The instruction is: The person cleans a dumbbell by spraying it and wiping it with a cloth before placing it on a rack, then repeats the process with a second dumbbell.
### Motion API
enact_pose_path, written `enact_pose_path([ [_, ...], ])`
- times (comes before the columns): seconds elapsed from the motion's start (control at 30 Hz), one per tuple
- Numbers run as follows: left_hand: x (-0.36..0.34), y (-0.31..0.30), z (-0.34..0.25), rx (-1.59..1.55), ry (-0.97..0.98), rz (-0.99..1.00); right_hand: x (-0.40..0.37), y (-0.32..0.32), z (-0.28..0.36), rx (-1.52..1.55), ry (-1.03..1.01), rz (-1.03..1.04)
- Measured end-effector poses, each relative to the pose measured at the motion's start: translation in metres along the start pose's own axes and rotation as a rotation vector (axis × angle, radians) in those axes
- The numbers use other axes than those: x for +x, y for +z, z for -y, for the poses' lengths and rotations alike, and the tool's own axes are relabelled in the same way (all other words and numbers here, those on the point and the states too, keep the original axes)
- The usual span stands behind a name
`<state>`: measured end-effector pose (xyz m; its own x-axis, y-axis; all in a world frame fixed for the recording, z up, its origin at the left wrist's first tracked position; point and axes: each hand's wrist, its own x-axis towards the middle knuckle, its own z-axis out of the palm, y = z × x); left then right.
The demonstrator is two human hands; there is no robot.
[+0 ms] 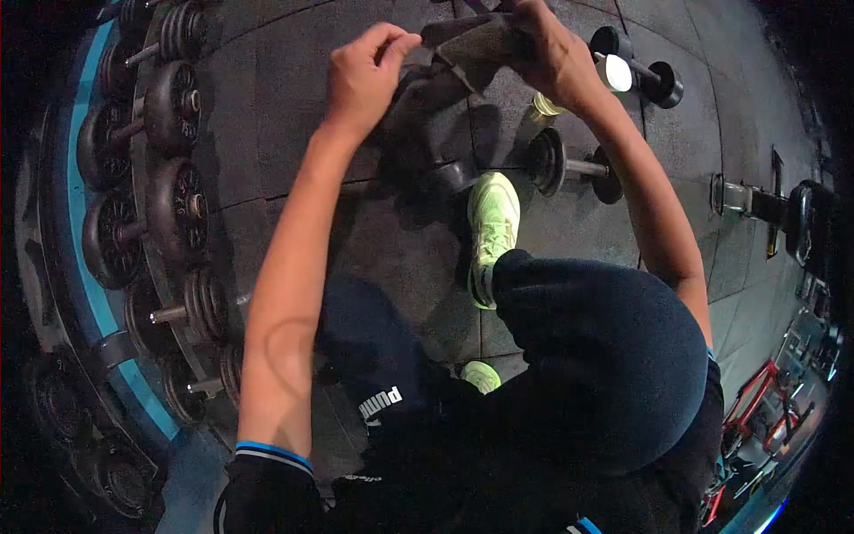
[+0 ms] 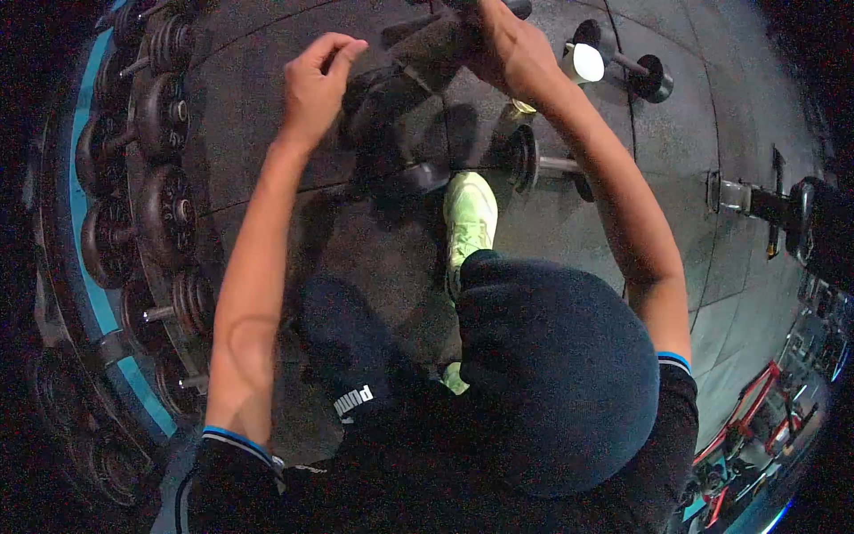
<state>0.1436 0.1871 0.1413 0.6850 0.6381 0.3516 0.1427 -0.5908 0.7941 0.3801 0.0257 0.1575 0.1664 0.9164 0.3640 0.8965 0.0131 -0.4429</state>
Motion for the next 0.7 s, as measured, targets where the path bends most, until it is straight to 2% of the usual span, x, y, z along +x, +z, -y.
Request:
enact_pose_path([
  [0.03,0.004,-0.011,-0.005,0.046,-0.109,0.105,-0.001,0.004,-0.005,-0.063,-0.038,0.009],
  [0.1,0.001,-0.005,0.001,0.089,-0.079,0.175,-0.003,0.01,-0.015,-0.191,-0.116,0.024],
  [0.17,-0.002,0.004,-0.001,0.123,-0.123,0.314,-0.001,0.018,-0.013,-0.009,-0.162,0.066],
  [0.2,-0.007,0.014,0.002,0.127,-0.093,0.29,-0.001,0.024,-0.012,0.08,-0.185,0.086],
  [0.23,-0.015,0.026,0.008,0.13,-0.065,0.268,-0.003,0.038,-0.015,0.185,-0.122,0.076],
  [0.37,-0.018,0.049,0.018,0.14,-0.069,0.293,-0.004,0.05,-0.006,0.259,-0.115,0.086],
  [0.47,-0.013,0.051,0.019,0.146,-0.026,0.23,-0.01,0.052,-0.005,0.341,0.008,0.045],
  [0.57,-0.002,0.042,0.011,0.099,-0.055,0.171,-0.008,0.043,-0.008,0.246,0.036,-0.126],
  [0.67,0.004,0.037,0.0,0.096,-0.014,0.068,-0.008,0.038,0.004,-0.097,-0.041,-0.401],
  [0.7,0.008,0.034,-0.003,0.115,-0.018,0.071,-0.011,0.041,-0.001,-0.076,0.002,-0.378],
])
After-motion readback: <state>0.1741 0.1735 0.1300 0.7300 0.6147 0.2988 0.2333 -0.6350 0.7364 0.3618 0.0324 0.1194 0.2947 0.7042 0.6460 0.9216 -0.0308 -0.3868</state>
